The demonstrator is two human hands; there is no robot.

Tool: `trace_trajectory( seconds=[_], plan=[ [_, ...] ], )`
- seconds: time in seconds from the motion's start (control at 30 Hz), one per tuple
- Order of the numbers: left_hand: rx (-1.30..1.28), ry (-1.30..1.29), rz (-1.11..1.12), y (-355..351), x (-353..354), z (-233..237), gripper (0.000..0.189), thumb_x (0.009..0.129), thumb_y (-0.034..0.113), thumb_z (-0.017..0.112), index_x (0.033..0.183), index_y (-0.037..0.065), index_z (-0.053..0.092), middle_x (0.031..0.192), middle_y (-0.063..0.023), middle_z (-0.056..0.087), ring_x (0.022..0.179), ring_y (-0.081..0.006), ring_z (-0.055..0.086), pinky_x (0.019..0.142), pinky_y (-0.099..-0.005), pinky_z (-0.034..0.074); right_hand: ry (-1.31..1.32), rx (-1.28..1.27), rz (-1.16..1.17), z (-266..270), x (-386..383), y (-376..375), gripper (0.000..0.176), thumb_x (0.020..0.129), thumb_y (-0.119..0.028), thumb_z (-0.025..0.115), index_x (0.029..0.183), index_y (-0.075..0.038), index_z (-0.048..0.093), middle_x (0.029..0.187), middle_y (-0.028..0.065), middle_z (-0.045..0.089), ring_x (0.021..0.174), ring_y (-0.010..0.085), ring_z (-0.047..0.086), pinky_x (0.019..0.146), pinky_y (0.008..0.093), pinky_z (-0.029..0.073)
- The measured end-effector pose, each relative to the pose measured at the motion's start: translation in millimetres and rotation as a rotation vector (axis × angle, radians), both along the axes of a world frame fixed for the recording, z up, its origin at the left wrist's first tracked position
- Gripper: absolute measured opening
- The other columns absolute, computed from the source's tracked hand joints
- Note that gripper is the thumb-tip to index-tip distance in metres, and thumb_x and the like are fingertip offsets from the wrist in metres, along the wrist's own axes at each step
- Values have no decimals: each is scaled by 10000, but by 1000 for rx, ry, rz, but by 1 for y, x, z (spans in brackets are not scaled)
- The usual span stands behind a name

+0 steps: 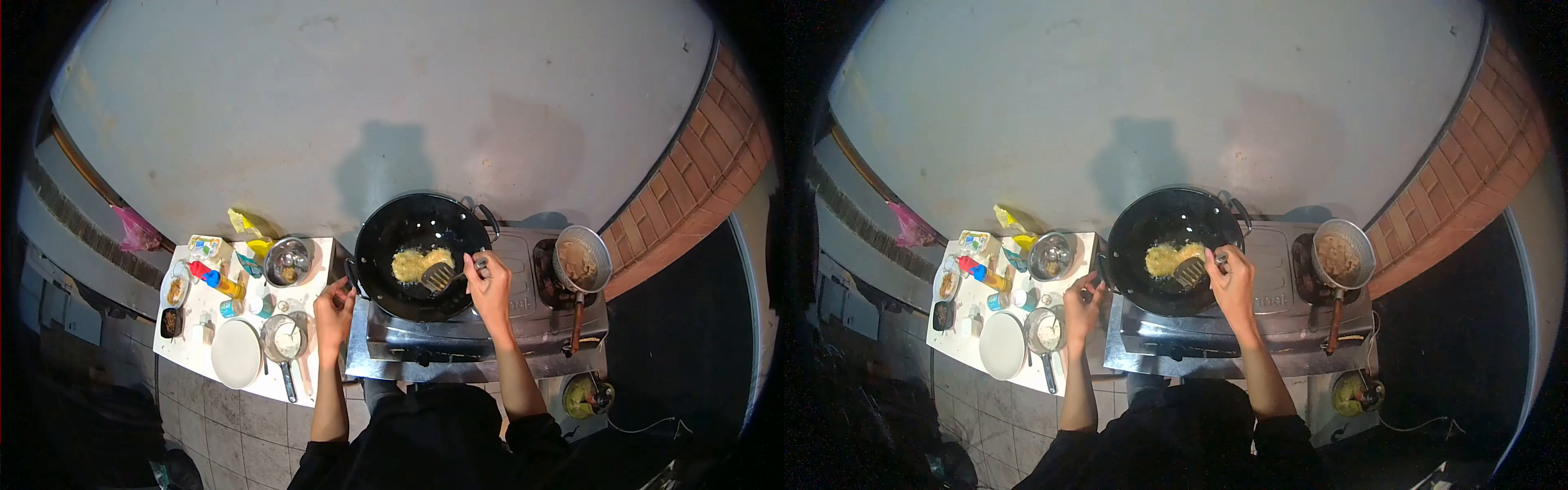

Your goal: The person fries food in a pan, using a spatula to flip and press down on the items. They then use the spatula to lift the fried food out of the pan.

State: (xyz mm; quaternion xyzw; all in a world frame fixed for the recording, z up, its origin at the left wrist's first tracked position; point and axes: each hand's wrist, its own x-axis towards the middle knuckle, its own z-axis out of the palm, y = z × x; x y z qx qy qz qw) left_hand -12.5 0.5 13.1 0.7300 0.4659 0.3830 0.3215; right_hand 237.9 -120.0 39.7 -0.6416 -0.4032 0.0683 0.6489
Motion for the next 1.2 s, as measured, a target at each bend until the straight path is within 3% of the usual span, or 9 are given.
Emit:
trace_trajectory(
  seconds=[0.07, 0.27, 0.43, 0.5, 0.73, 0.93, 1.03, 1.1, 1.2],
  plan=[
    [-4, 15, -4, 1, -1, 1, 314, 824, 86, 717, 1110, -34, 664, 630, -15, 496, 518, -70, 416, 475, -245, 354, -203, -7, -1, -1, 4, 1, 199, 868, -42, 667, 739, 44, 543, 671, 69, 542, 411, 95, 499, 375, 257, 337],
    [-21, 13, -13, 4, -4, -4, 296, 824, 89, 717, 1093, -28, 676, 633, -15, 489, 517, -78, 409, 484, -250, 363, -9, 37, 11, 21, 3, -1, 210, 849, -29, 686, 727, 51, 535, 695, 79, 553, 428, 101, 517, 378, 250, 340],
    [-11, -14, -27, 7, -5, -10, 291, 825, 93, 716, 1089, -23, 679, 640, -25, 490, 522, -83, 418, 490, -255, 368, -65, -29, -2, 37, 19, 0, 209, 847, -32, 687, 733, 53, 534, 699, 82, 537, 458, 105, 498, 409, 260, 355],
    [6, 31, -13, 5, -4, -5, 291, 819, 100, 726, 1079, -24, 681, 650, -31, 497, 527, -86, 430, 494, -261, 378, -420, -88, 108, 43, 26, 2, 207, 844, -51, 689, 756, 54, 533, 695, 94, 510, 507, 137, 470, 469, 284, 377],
    [9, 7, -10, 4, -1, -4, 297, 793, 81, 751, 1057, -34, 678, 670, -33, 505, 536, -92, 442, 502, -259, 385, -331, -157, 232, 34, 27, 7, 209, 838, -74, 698, 794, 46, 532, 698, 106, 492, 537, 176, 457, 510, 301, 388],
    [-62, 36, 2, 2, -1, 2, 344, 783, 138, 757, 1081, -19, 686, 677, -58, 533, 594, -134, 478, 556, -295, 406, -337, -157, 186, 28, 11, 2, 218, 827, -73, 706, 773, 42, 528, 698, 115, 503, 545, 196, 492, 515, 311, 402],
    [-14, 26, -17, 4, -1, -1, 299, 791, 67, 748, 1058, -42, 671, 664, -27, 494, 546, -92, 444, 508, -254, 387, -355, -109, 171, 26, 0, 2, 208, 817, -68, 712, 774, 42, 541, 699, 124, 516, 546, 217, 517, 507, 318, 406],
    [-3, 29, -19, 5, -2, -2, 305, 788, 66, 748, 1058, -48, 668, 661, -31, 499, 545, -94, 447, 509, -259, 388, -336, -43, 108, 24, -8, 5, 203, 790, -27, 721, 727, 34, 538, 647, 95, 488, 513, 177, 432, 478, 302, 347],
    [-18, 23, -10, 4, -1, 0, 305, 786, 67, 748, 1057, -48, 669, 656, -34, 506, 546, -97, 451, 511, -261, 391, -338, -20, 60, 24, -13, 8, 210, 792, -18, 714, 716, 34, 525, 642, 106, 487, 513, 198, 437, 482, 311, 353]
  ],
)
